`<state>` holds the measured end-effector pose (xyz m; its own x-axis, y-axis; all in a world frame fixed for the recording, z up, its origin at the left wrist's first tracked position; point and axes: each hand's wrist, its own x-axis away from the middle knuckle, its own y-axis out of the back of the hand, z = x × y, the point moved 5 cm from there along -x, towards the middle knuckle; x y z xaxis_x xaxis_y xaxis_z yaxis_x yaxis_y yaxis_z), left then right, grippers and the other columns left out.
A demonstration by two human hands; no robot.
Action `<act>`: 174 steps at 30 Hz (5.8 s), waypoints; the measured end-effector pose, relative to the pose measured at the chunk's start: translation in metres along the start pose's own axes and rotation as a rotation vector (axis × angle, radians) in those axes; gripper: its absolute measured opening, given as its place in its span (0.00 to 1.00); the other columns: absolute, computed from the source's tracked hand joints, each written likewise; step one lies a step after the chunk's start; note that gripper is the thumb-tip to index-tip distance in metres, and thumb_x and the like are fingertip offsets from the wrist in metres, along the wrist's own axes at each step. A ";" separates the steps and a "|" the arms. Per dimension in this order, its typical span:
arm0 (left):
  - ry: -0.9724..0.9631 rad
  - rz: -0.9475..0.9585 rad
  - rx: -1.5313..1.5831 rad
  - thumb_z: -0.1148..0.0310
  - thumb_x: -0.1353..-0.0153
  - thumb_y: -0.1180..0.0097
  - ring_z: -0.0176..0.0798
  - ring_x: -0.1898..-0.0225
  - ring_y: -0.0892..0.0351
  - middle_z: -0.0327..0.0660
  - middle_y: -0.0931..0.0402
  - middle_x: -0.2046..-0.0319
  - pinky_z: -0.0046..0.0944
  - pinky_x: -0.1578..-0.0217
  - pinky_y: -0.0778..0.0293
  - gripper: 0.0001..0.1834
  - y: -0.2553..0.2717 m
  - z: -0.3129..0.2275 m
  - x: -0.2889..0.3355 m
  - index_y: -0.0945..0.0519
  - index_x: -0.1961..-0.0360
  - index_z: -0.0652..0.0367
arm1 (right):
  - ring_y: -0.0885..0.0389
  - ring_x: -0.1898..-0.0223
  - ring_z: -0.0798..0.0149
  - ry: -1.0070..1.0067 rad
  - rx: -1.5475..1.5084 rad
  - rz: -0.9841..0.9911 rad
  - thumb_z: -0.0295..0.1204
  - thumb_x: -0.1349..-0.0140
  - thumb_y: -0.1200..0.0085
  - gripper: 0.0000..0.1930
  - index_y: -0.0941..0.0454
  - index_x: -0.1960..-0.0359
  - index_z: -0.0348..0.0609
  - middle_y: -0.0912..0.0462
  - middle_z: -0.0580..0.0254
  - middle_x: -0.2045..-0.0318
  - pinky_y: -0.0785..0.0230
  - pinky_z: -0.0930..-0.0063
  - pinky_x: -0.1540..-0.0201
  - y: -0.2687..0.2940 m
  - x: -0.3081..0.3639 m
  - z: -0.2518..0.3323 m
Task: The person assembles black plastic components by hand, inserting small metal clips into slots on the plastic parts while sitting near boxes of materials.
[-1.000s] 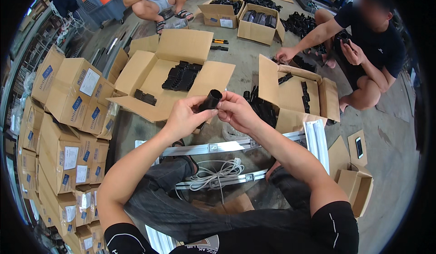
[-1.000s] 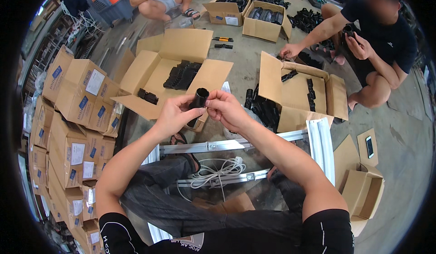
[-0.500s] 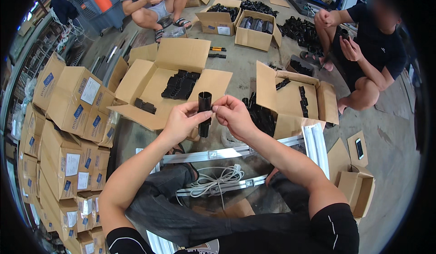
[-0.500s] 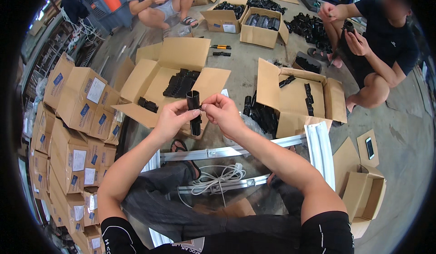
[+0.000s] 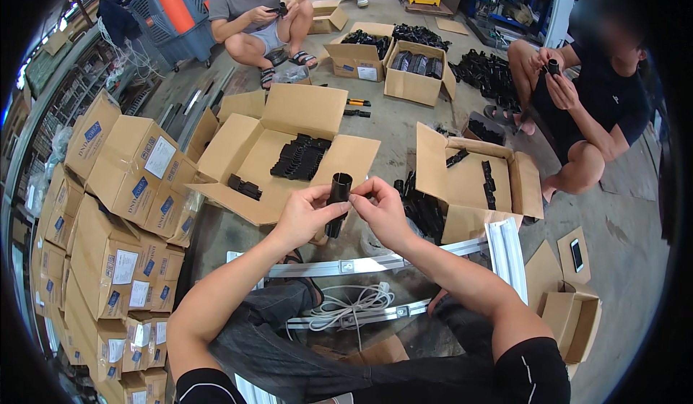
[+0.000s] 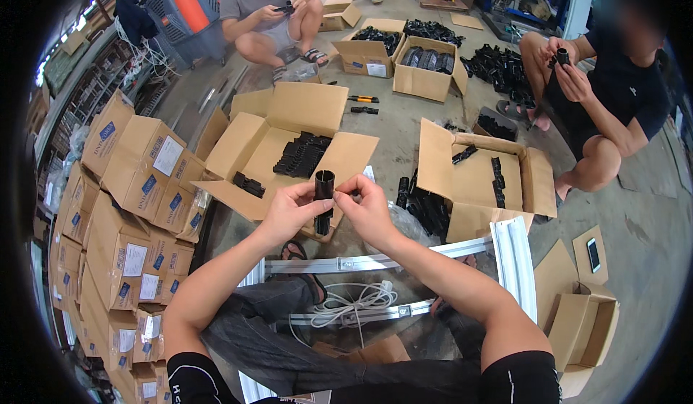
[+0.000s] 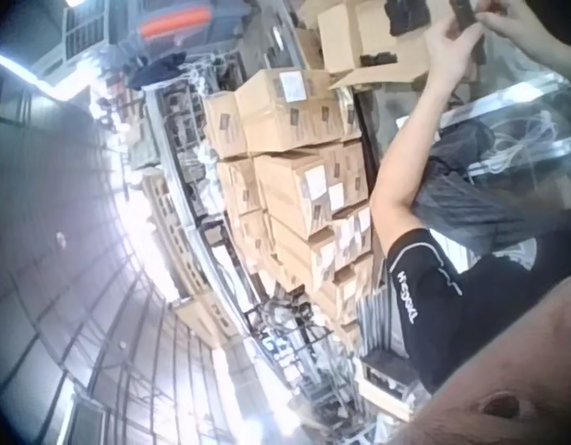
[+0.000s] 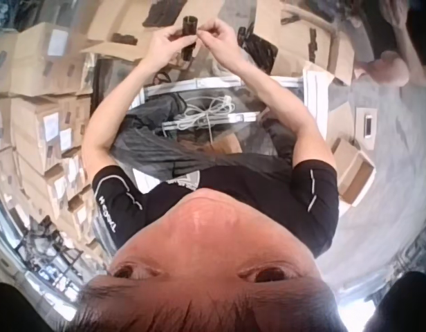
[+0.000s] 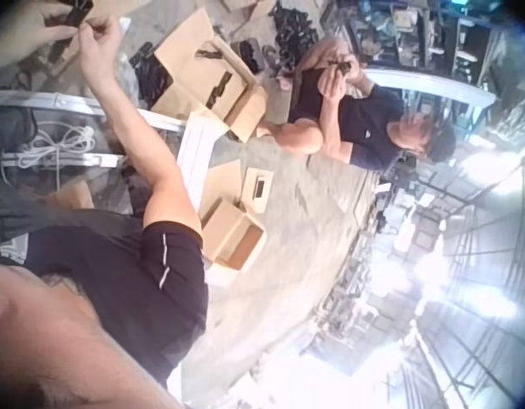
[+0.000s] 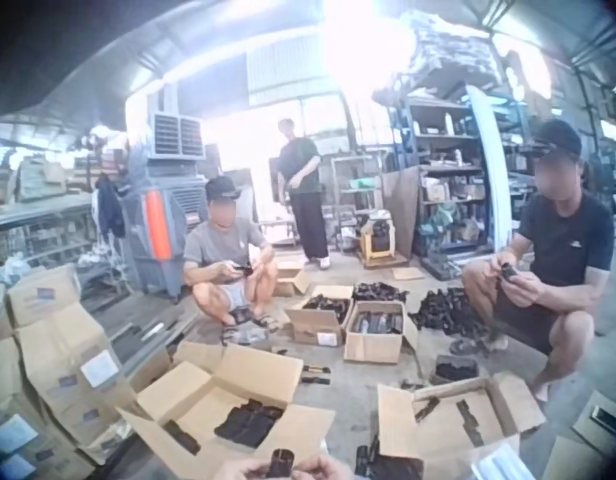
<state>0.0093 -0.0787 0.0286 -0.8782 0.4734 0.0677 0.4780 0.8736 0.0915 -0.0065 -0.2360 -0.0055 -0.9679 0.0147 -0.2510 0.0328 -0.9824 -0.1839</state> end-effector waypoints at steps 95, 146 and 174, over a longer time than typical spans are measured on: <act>0.291 -0.021 0.072 0.73 0.38 0.42 0.26 0.73 0.25 0.34 0.23 0.71 0.28 0.74 0.29 0.15 0.000 0.046 0.001 0.21 0.50 0.63 | 0.18 0.70 0.52 0.264 0.600 0.156 0.24 0.43 0.40 0.07 0.23 0.64 0.38 0.20 0.51 0.68 0.26 0.63 0.68 -0.001 0.003 0.008; 0.265 -0.062 -0.024 0.71 0.39 0.41 0.25 0.83 0.31 0.34 0.23 0.77 0.29 0.84 0.37 0.15 0.003 0.053 0.001 0.20 0.52 0.63 | 0.20 0.67 0.54 0.697 0.953 0.289 0.25 0.49 0.43 0.11 0.26 0.63 0.39 0.24 0.57 0.69 0.25 0.62 0.67 -0.011 0.012 0.016; 0.204 -0.073 -0.139 0.70 0.41 0.41 0.26 0.80 0.28 0.35 0.21 0.76 0.30 0.80 0.33 0.17 0.004 0.050 0.002 0.19 0.51 0.63 | 0.20 0.68 0.55 0.737 0.956 0.258 0.26 0.49 0.41 0.10 0.24 0.64 0.39 0.23 0.57 0.68 0.25 0.63 0.68 -0.010 0.012 0.014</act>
<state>0.0091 -0.0684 -0.0206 -0.8958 0.3652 0.2534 0.4237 0.8739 0.2382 -0.0215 -0.2289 0.0068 -0.5783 -0.4024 -0.7096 -0.2938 -0.7088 0.6414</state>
